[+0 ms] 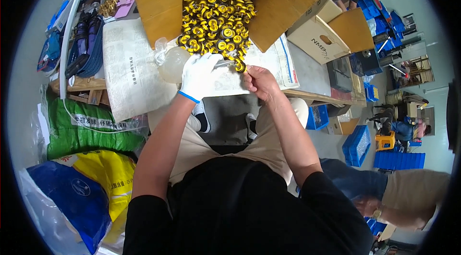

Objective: Sorting and inspecting small yellow and black components at a workbench in a factory.

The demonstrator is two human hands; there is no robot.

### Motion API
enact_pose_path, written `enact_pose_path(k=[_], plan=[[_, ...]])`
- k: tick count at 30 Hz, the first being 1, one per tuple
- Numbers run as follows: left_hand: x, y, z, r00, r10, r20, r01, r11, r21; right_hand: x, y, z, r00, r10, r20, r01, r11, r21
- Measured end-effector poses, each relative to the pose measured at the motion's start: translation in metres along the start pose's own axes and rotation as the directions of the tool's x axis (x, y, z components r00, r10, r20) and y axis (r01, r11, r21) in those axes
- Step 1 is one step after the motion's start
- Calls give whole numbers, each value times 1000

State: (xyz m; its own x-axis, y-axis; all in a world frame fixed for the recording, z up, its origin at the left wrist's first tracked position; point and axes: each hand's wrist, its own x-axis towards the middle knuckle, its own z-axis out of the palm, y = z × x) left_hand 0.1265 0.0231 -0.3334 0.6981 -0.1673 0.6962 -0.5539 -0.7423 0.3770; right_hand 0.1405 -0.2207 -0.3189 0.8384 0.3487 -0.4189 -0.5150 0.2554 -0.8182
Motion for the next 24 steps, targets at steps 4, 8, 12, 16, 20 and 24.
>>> enact_pose_path(k=[4,8,12,16,20,24], plan=[[0,1,-1,1000,-15,20,16,999,-31,-5,-22,-11,985,-94,-148,46,953,-300],[2,5,-3,999,-16,35,16,1000,2,8,-39,-39,955,-227,-191,84,823,-561],[4,6,-4,998,-13,64,12,1000,18,22,-48,-59,943,-287,-169,64,655,-753],[5,8,-6,998,-10,64,10,1000,0,26,-44,-60,841,-509,-184,28,380,-925],[5,7,-2,997,-26,67,27,1000,-2,20,-34,-69,672,-702,-235,45,356,-933],[3,3,1,995,-44,85,42,999,24,3,-23,-59,667,-657,-352,170,594,-786]])
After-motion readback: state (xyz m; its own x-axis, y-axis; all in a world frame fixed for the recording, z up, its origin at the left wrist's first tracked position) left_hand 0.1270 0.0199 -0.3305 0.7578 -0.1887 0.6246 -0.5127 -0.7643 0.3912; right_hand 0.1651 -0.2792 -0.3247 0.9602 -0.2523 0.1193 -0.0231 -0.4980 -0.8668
